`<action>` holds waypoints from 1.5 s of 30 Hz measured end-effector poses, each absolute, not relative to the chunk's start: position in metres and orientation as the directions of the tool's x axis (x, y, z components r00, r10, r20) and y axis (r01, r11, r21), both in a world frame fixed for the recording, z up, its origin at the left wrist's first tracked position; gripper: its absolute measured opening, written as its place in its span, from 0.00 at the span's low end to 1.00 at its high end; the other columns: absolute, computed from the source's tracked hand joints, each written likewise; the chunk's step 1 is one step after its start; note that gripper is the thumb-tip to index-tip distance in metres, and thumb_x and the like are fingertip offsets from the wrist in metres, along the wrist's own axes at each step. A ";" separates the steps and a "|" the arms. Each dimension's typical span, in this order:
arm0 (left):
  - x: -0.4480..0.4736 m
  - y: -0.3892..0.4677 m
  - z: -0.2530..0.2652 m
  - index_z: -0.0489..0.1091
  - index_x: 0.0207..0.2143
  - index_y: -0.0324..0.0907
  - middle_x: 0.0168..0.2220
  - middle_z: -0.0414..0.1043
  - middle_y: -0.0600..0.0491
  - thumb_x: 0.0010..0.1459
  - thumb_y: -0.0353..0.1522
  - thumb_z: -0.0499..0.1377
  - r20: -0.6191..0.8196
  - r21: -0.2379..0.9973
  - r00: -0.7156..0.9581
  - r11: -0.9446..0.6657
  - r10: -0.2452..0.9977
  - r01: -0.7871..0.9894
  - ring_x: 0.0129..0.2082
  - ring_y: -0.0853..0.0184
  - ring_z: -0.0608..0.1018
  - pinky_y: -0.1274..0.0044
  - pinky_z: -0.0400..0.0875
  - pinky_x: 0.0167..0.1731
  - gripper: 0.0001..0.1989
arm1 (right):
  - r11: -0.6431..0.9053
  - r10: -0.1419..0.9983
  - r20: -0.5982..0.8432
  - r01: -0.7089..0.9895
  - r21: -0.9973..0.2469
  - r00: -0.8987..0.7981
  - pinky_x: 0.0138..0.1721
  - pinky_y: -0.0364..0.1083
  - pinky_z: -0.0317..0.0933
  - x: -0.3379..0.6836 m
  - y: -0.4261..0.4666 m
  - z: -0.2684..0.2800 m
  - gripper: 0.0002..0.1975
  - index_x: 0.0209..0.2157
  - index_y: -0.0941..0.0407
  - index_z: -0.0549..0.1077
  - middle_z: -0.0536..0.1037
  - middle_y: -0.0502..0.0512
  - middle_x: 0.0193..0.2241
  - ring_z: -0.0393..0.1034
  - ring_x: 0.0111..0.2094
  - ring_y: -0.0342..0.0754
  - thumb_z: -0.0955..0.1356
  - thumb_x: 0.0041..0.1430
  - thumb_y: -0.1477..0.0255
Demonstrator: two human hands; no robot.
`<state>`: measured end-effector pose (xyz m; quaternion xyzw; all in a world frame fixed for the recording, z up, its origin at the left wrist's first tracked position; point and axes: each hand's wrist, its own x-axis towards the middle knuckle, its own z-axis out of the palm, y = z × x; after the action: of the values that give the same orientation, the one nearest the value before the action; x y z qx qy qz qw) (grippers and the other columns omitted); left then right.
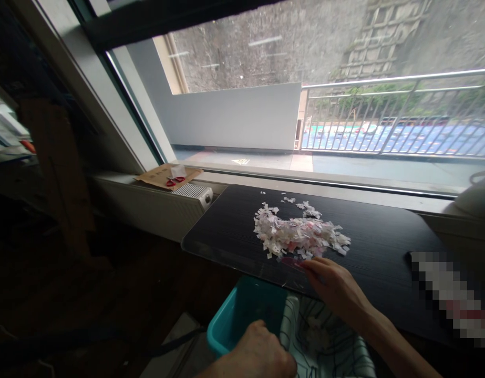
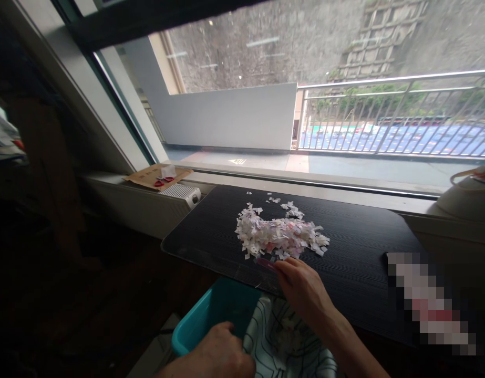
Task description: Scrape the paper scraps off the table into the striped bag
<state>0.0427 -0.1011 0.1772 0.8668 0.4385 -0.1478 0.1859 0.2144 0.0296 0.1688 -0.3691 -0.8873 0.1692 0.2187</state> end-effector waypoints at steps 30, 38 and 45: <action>0.020 -0.106 0.193 0.69 0.24 0.41 0.24 0.77 0.54 0.50 0.28 0.63 -0.397 0.148 0.517 -0.503 0.759 0.852 0.25 0.68 0.77 0.59 0.53 0.58 0.05 | 0.693 0.714 0.236 0.617 -0.372 -0.660 0.39 0.44 0.65 0.205 0.030 0.161 0.13 0.40 0.53 0.76 0.78 0.54 0.35 0.73 0.36 0.47 0.60 0.64 0.74; 0.032 -0.098 0.200 0.69 0.23 0.41 0.22 0.76 0.54 0.52 0.29 0.62 -0.411 0.152 0.560 -0.552 0.719 0.820 0.23 0.67 0.76 0.58 0.58 0.55 0.07 | 0.663 0.731 0.178 0.625 -0.412 -0.659 0.38 0.44 0.64 0.206 0.027 0.167 0.13 0.39 0.53 0.77 0.77 0.53 0.33 0.72 0.35 0.47 0.60 0.64 0.74; 0.038 -0.094 0.209 0.71 0.25 0.40 0.24 0.77 0.51 0.53 0.29 0.62 -0.471 0.147 0.554 -0.558 0.687 0.817 0.24 0.66 0.78 0.59 0.58 0.55 0.04 | 0.662 0.724 0.149 0.618 -0.425 -0.673 0.37 0.44 0.62 0.211 0.023 0.173 0.13 0.39 0.54 0.76 0.77 0.53 0.32 0.71 0.34 0.47 0.60 0.63 0.75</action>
<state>0.0380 -0.0939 0.2090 0.8635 0.4352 -0.1833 0.1773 0.2107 0.0235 0.1731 -0.3735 -0.8983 0.1724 0.1545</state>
